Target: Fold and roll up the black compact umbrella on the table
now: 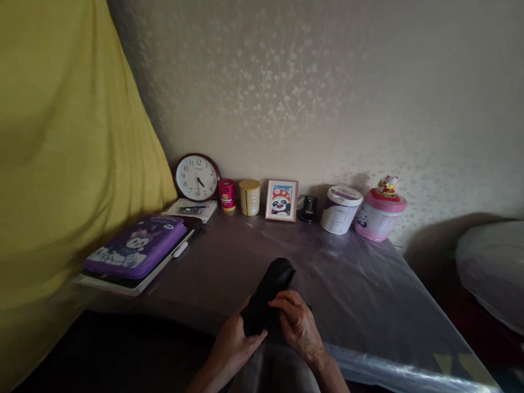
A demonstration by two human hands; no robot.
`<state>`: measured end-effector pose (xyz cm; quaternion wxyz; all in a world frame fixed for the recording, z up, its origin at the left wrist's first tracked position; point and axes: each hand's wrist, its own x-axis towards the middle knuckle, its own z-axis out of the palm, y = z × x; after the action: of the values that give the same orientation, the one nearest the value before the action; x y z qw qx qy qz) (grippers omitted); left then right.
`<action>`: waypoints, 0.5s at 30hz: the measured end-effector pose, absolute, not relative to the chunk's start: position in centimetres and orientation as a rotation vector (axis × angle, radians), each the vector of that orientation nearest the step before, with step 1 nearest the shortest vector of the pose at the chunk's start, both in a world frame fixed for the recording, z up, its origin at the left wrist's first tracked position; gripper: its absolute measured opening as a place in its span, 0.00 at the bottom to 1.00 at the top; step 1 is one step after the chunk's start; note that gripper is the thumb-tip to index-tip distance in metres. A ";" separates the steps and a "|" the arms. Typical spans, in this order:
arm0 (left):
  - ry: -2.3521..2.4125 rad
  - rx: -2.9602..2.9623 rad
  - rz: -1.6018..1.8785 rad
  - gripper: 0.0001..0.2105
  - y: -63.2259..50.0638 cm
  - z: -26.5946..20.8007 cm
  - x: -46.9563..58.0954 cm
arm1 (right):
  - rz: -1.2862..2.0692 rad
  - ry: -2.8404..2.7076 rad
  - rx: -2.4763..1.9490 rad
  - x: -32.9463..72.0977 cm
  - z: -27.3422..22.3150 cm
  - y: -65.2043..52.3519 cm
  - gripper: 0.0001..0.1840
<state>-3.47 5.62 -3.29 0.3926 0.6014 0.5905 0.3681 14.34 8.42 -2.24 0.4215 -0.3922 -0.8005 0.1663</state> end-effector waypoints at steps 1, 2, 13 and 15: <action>1.493 1.508 0.911 0.27 5.6 -3.1 -3.5 | 0.426 -2.001 -0.991 14.4 -2.3 8.3 0.24; 1.488 1.487 0.883 0.27 5.5 -2.8 -3.5 | 0.439 -1.996 -0.999 14.5 -2.4 8.2 0.23; 1.561 1.538 0.883 0.48 4.2 -1.1 -4.8 | 0.510 -1.983 -1.006 13.7 -4.0 8.6 0.30; 1.641 1.697 0.821 0.44 3.0 -1.3 -4.9 | 0.526 -1.970 -0.993 13.5 -4.0 8.6 0.31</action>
<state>-4.87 2.98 -1.27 0.3157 0.6443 0.6229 0.3117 13.55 8.62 -3.96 0.4232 -0.3967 -0.7870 0.2101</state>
